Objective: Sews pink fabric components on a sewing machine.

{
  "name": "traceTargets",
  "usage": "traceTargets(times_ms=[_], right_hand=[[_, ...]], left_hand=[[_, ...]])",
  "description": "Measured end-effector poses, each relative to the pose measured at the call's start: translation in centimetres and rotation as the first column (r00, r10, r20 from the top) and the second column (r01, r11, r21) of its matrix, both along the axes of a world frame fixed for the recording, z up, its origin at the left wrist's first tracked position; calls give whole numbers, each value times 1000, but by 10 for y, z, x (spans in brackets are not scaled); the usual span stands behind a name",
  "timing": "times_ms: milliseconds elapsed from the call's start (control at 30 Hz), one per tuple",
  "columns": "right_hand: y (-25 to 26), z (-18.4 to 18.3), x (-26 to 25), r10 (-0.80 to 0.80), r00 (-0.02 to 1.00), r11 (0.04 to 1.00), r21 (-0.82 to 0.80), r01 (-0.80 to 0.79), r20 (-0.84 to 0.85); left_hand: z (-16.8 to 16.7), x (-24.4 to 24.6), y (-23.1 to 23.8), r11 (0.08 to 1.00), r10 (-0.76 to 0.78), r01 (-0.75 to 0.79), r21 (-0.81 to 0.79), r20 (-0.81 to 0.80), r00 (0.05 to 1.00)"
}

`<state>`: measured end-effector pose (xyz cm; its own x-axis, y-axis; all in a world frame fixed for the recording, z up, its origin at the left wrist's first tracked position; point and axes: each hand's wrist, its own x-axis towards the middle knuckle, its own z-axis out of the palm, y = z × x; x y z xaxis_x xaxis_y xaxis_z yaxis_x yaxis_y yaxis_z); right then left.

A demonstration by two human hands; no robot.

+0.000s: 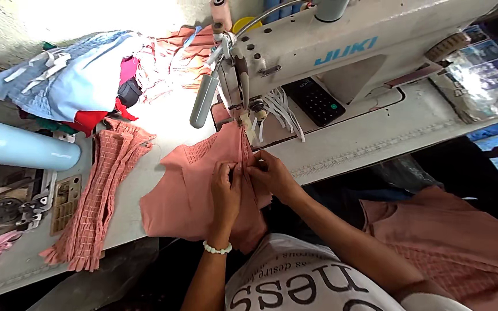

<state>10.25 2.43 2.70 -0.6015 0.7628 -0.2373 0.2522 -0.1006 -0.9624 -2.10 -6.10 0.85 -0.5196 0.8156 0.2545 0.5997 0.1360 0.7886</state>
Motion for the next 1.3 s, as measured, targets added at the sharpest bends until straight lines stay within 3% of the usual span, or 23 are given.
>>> traceTargets(times_ms=[100, 167, 233, 300, 433, 600, 700, 967, 1067, 1300], right_hand=[[1, 3, 2, -43, 997, 991, -131, 33, -68], [2, 2, 4, -63, 995, 990, -133, 53, -71], [3, 0, 7, -55, 998, 998, -22, 55, -13], [1, 1, 12, -48, 994, 982, 186, 28, 103], [-10, -7, 15, -87, 964, 868, 494, -50, 250], [-18, -19, 15, -89, 967, 730, 676, -101, 240], [-24, -27, 18, -103, 973, 642, 761, -95, 208], [-26, -31, 29, -82, 971, 505, 849, -153, 224], [-14, -32, 21, -85, 969, 482, 861, -163, 230], [20, -37, -4, -64, 973, 448, 878, -169, 220]], left_hand=[[-1, 0, -1, 1000, -3, 3, -6, -5, 1000], [-2, 0, -1, 1000, -10, 10, -4, -25, 1000], [-3, -1, -1, 1000, -20, 20, -2, -45, 999], [-4, -1, -1, 1000, -27, 28, 3, -73, 997], [-6, 1, 0, 999, -48, 50, 8, -150, 987], [-4, 4, 7, 992, -128, 125, -34, -374, 918], [-6, 2, 11, 977, -213, 200, -76, -425, 880], [-8, -1, 3, 955, -297, 255, -153, -431, 852], [-9, -14, 13, 940, -340, 298, -165, -381, 860], [-14, -45, 48, 930, -367, 334, -153, -438, 820]])
